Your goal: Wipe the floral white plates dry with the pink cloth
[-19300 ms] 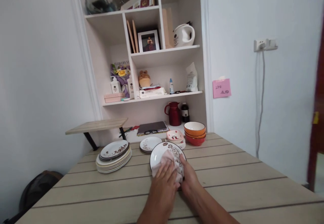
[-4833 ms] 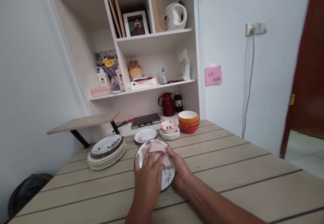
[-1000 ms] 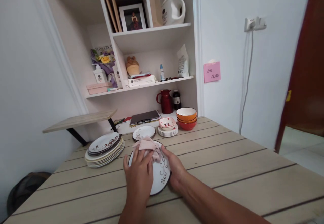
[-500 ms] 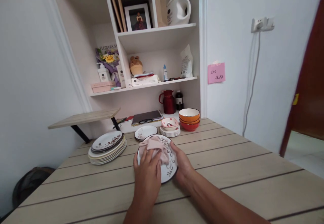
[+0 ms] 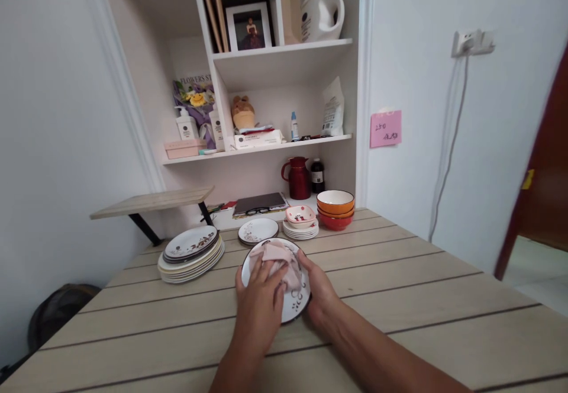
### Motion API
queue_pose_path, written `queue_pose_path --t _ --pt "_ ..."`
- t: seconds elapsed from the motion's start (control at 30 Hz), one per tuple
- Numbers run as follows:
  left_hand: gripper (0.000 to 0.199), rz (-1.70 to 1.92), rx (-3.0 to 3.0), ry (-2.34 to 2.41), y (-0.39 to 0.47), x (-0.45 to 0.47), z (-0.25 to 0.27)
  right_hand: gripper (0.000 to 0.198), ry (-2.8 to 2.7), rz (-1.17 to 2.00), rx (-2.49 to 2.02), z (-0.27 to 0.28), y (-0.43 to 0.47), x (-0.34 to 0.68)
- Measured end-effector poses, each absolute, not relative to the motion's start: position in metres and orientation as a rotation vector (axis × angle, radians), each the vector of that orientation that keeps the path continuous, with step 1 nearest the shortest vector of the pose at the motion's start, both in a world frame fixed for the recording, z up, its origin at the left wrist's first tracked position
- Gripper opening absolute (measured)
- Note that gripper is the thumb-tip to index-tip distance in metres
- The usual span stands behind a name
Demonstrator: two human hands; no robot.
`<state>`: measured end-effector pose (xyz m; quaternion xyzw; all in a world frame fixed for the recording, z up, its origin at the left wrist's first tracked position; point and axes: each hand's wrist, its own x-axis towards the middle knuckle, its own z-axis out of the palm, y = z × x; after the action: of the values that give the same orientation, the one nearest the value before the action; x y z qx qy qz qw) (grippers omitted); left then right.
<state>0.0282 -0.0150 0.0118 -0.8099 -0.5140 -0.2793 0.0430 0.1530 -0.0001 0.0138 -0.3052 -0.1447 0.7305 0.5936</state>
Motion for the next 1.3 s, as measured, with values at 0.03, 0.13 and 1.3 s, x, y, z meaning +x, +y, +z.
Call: queue_pose_path --t 0.03,0.13,1.3 --pt "0.043 -0.85 -2.469 -1.578 -0.014 0.026 0.012 0.038 -0.344 1.702 -0.719 0.014 -0.001 0.152" --pt "0.044 -0.853 -2.437 -1.61 -0.011 0.02 0.01 0.039 -0.372 1.726 -0.706 0.015 -0.002 0.148" --pt "0.039 -0.812 -2.608 -1.51 -0.012 0.02 0.013 0.039 -0.336 1.719 -0.757 0.018 -0.002 0.152"
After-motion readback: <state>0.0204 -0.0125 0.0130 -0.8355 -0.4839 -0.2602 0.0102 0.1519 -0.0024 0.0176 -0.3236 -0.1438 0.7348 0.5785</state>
